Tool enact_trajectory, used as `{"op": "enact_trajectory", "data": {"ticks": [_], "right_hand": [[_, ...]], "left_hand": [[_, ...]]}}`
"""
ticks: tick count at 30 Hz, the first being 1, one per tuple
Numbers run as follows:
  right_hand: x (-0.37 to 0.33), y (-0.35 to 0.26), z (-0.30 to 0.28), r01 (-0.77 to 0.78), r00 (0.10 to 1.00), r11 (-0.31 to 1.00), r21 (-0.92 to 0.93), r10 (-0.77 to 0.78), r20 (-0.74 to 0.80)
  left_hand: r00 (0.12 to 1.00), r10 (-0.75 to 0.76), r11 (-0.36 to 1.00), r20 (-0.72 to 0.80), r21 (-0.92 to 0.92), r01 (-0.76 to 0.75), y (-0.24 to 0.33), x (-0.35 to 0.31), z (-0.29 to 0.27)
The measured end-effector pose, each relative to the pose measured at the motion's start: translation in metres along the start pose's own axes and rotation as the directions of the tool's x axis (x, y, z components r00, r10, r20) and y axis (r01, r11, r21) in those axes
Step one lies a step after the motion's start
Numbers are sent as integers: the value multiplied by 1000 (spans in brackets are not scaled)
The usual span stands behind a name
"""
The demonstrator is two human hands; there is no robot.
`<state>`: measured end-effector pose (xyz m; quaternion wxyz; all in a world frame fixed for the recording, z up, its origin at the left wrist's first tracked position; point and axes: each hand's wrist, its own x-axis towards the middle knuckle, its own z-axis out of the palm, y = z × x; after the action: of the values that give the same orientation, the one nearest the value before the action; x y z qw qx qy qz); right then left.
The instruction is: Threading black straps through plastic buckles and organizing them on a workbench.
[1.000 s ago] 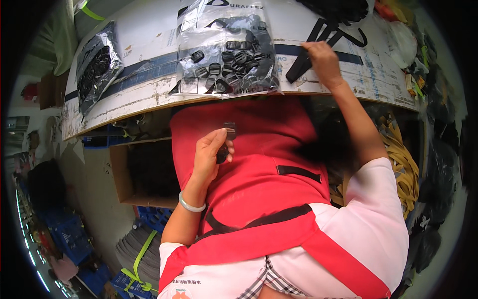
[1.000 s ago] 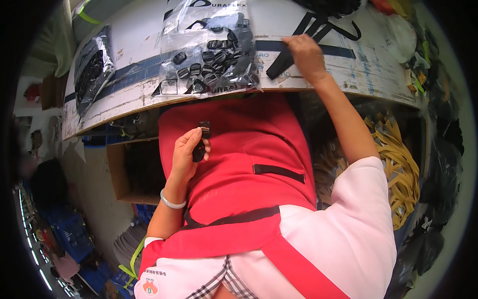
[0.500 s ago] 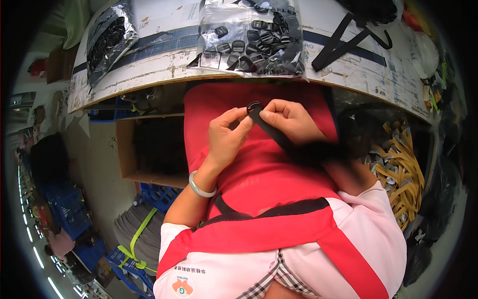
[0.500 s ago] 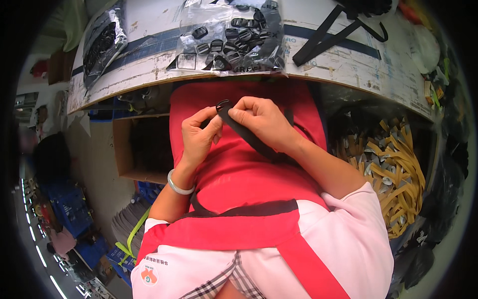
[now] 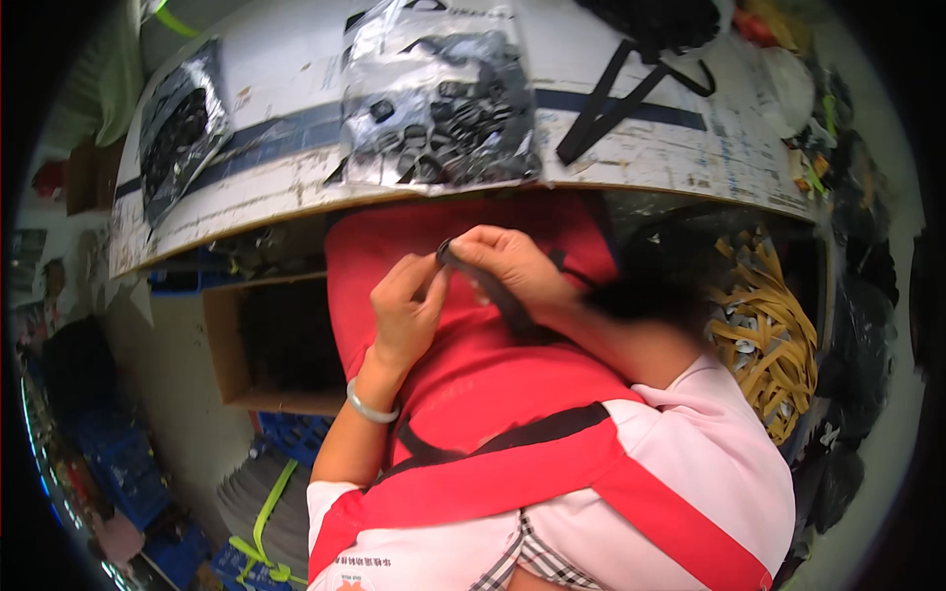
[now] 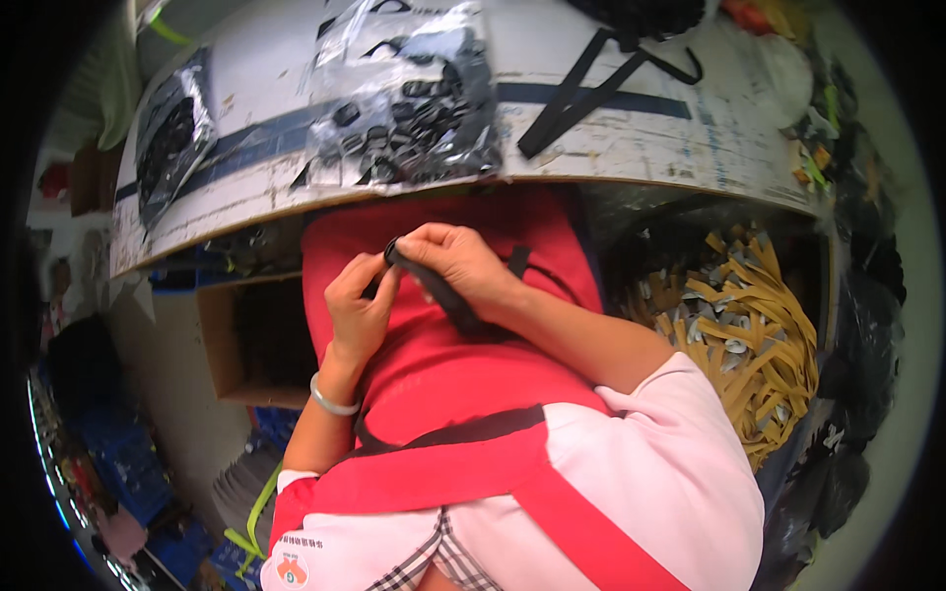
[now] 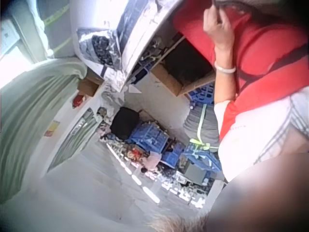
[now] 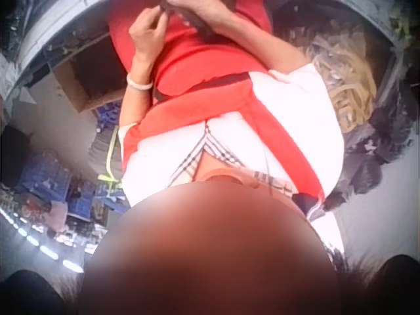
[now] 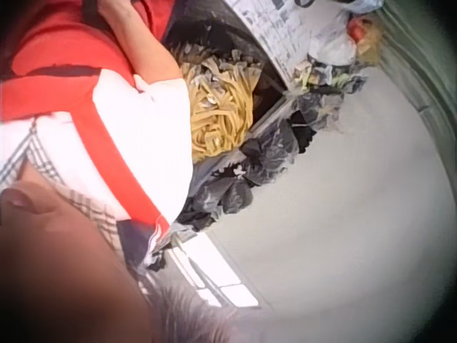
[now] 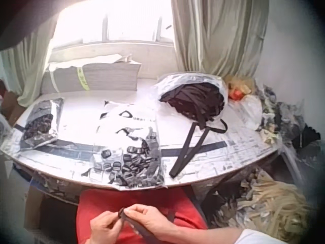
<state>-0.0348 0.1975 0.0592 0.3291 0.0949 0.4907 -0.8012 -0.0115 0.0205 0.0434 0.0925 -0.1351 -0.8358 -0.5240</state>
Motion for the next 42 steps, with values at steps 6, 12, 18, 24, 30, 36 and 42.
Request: {"op": "enact_trajectory", "data": {"ticks": [6,12,18,24,30,36,42], "right_hand": [[16,8,-15,46,998,999,-13,-46,38],[9,1,-7,111,993,969,-219,-115,-3],[-2,-8,-13,-39,996,993,-115,47,70],[6,18,-11,614,743,511,-602,-632,222],[-24,-30,26,389,916,819,-423,-391,85],[-6,5,2,189,970,801,-568,-241,-17],[-5,3,11,294,935,859,-418,-349,-58]], "left_hand": [[996,78,997,52,12,-79,2,-3,6],[999,-27,991,24,-130,30,2,-7,3],[856,-458,640,240,-579,505,1,-11,-1],[689,-570,218,447,-727,651,-13,-8,3],[793,-586,408,164,-787,464,0,-5,2],[893,-444,647,70,-665,374,-3,-14,8],[892,-437,576,117,-725,377,-4,-19,7]]}}
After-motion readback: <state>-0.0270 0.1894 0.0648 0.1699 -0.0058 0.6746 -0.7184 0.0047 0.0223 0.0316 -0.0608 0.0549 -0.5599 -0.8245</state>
